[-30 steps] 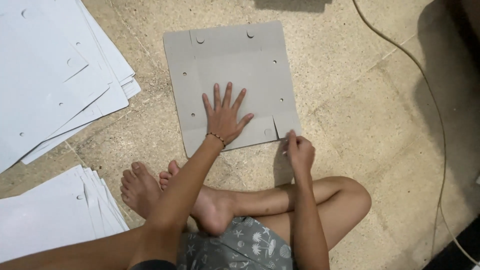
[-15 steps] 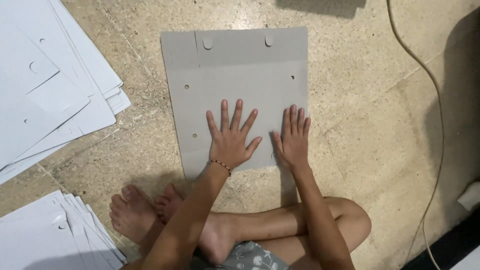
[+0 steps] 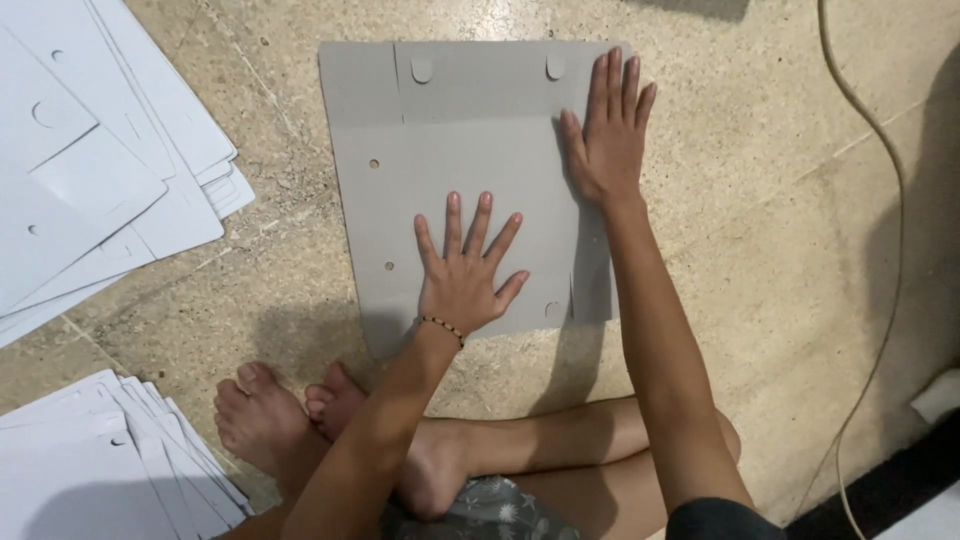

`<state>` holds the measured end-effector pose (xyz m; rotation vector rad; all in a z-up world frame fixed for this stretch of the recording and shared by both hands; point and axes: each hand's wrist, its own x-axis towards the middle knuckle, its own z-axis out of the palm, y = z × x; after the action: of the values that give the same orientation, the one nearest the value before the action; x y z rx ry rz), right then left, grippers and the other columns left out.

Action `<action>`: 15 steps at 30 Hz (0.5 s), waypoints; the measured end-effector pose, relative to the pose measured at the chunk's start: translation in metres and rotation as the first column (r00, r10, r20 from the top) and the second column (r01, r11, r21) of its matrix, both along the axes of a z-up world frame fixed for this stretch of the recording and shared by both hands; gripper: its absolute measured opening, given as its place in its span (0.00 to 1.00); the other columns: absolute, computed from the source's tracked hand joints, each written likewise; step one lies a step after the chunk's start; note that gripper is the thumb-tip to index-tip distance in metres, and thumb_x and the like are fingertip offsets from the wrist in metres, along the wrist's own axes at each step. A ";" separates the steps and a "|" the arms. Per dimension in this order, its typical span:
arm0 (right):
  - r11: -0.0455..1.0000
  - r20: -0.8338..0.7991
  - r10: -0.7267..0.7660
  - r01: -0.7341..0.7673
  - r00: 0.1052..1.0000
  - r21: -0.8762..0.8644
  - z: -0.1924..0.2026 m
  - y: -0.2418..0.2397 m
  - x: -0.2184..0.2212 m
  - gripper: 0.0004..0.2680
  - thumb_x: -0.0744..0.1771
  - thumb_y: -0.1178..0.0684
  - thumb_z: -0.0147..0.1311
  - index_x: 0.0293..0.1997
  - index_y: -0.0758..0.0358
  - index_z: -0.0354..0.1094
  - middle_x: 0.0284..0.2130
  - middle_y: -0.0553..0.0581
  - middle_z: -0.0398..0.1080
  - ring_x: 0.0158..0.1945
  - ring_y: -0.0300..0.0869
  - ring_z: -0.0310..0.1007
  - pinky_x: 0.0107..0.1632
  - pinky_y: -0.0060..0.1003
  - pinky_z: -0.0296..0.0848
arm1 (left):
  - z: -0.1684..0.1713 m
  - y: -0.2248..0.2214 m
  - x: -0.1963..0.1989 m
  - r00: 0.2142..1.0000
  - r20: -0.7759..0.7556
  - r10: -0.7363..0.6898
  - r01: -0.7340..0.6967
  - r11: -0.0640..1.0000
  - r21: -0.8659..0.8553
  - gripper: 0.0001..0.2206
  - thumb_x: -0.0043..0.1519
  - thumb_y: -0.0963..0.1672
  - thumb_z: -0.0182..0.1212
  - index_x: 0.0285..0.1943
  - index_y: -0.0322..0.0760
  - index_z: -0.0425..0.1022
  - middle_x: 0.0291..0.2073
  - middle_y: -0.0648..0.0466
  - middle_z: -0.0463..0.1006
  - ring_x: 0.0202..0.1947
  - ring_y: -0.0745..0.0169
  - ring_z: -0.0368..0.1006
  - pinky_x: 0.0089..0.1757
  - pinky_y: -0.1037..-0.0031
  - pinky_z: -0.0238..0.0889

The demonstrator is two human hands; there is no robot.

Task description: Folding flat cardboard sheets into finished boxes

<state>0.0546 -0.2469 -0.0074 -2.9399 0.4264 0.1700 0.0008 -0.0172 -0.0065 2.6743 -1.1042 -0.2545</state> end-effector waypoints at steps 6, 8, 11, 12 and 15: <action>0.992 -0.131 -0.114 0.120 0.985 0.041 0.013 0.057 -0.119 0.26 0.64 0.34 0.17 0.67 0.59 0.34 0.66 0.57 0.32 0.68 0.49 0.23 0.65 0.47 0.19 | -0.003 0.000 -0.002 0.998 0.049 0.025 -0.027 0.999 0.033 0.30 0.58 0.61 0.29 0.69 0.59 0.38 0.68 0.50 0.32 0.66 0.38 0.24 0.54 0.35 0.18; 0.995 -0.135 -0.089 0.093 0.987 0.024 0.006 0.061 -0.153 0.26 0.65 0.36 0.21 0.67 0.60 0.34 0.66 0.59 0.33 0.68 0.51 0.24 0.65 0.49 0.20 | -0.003 -0.001 -0.001 0.999 0.035 0.028 -0.029 0.999 0.029 0.30 0.58 0.60 0.29 0.69 0.59 0.38 0.68 0.50 0.32 0.66 0.39 0.24 0.54 0.34 0.18; 0.998 -0.109 -0.062 0.064 0.992 0.018 0.003 0.060 -0.159 0.26 0.65 0.36 0.26 0.67 0.62 0.34 0.65 0.61 0.34 0.68 0.54 0.25 0.64 0.51 0.21 | -0.001 0.000 -0.002 1.000 0.000 0.022 -0.022 1.000 0.019 0.30 0.58 0.60 0.30 0.69 0.59 0.38 0.68 0.51 0.32 0.66 0.39 0.25 0.54 0.34 0.19; 0.998 -0.080 -0.058 0.060 0.995 0.024 0.003 0.057 -0.152 0.26 0.65 0.36 0.27 0.67 0.63 0.34 0.65 0.62 0.34 0.67 0.55 0.25 0.64 0.52 0.21 | -0.001 -0.001 -0.001 1.000 -0.022 0.017 -0.017 1.000 0.008 0.29 0.58 0.60 0.30 0.69 0.59 0.39 0.68 0.50 0.33 0.66 0.39 0.25 0.54 0.34 0.19; 0.992 -0.082 -0.125 0.127 0.989 0.026 0.009 0.046 -0.087 0.26 0.65 0.34 0.19 0.67 0.60 0.33 0.66 0.58 0.32 0.68 0.52 0.23 0.64 0.50 0.20 | 0.004 0.000 0.001 0.996 -0.083 -0.014 0.021 0.997 0.077 0.29 0.59 0.60 0.27 0.70 0.58 0.36 0.68 0.51 0.30 0.66 0.39 0.23 0.54 0.35 0.18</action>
<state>-0.0323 -0.2006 0.0013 -2.8713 0.6135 0.2770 0.0016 -0.0168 -0.0022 2.6957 -1.1152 -0.4157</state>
